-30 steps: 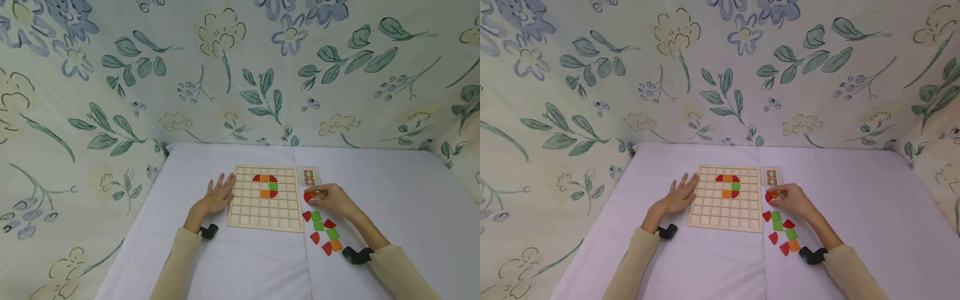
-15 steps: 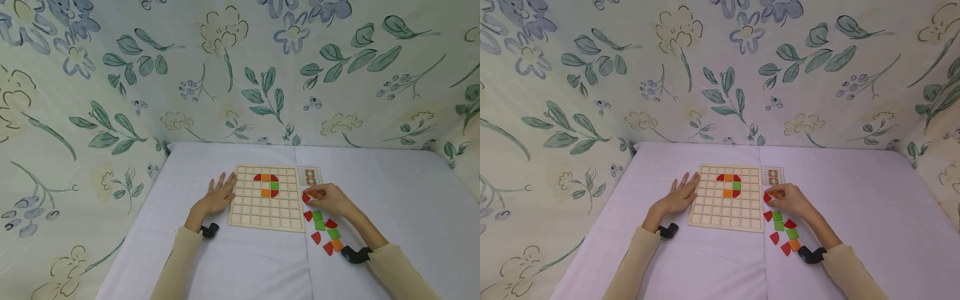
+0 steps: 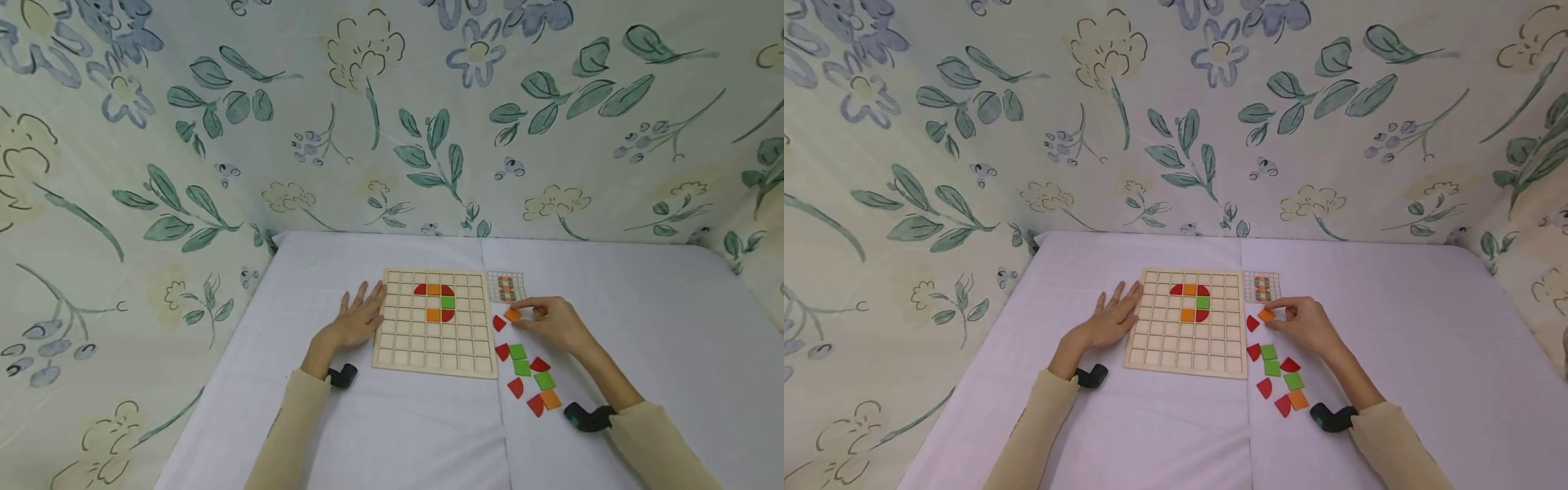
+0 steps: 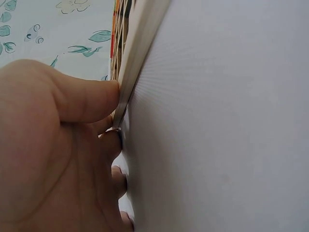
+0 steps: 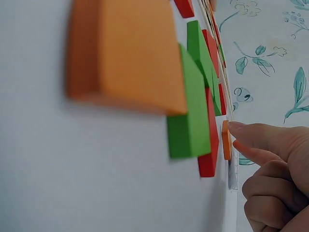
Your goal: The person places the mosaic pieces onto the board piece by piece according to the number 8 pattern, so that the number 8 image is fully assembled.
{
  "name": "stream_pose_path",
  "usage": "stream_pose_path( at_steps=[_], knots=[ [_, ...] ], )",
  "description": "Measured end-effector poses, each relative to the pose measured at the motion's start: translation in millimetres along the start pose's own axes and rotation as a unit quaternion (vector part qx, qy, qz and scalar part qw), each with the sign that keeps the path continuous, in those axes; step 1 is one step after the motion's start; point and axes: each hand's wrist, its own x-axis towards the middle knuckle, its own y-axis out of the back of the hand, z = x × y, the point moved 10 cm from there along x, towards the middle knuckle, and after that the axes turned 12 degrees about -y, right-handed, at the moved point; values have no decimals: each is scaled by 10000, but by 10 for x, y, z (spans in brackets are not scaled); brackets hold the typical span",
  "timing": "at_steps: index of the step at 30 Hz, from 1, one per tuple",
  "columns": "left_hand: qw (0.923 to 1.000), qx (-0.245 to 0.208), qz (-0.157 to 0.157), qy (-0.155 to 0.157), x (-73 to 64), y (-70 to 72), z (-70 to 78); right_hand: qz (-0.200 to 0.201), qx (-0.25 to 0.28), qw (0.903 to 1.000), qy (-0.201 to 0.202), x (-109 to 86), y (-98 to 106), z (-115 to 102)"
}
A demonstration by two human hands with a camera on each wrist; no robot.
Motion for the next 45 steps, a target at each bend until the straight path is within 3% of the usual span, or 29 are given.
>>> stream_pose_path(
  at_steps=[8,12,20,26,29,38,45],
  knots=[
    [10000,-6,37,43,4,3,-2,86,63,9999,12,-14,0,7],
    [10000,-2,50,40,9,-2,-10,-52,97,9999,-29,-45,-3,17],
    [10000,-45,8,71,3,-11,-5,-676,36,9977,6,-182,-28,108],
    [9999,-15,-3,110,0,-7,-8,-1427,245,9894,-60,-268,-162,189],
    [9999,-27,-6,106,3,-8,-11,-1570,299,9871,-80,-285,-198,209],
    [10000,-20,-2,65,15,-29,-33,-955,134,9953,-100,-244,-105,252],
    [10000,12,-9,79,16,-29,-45,-824,9,9965,-117,-236,-74,287]
  ],
)
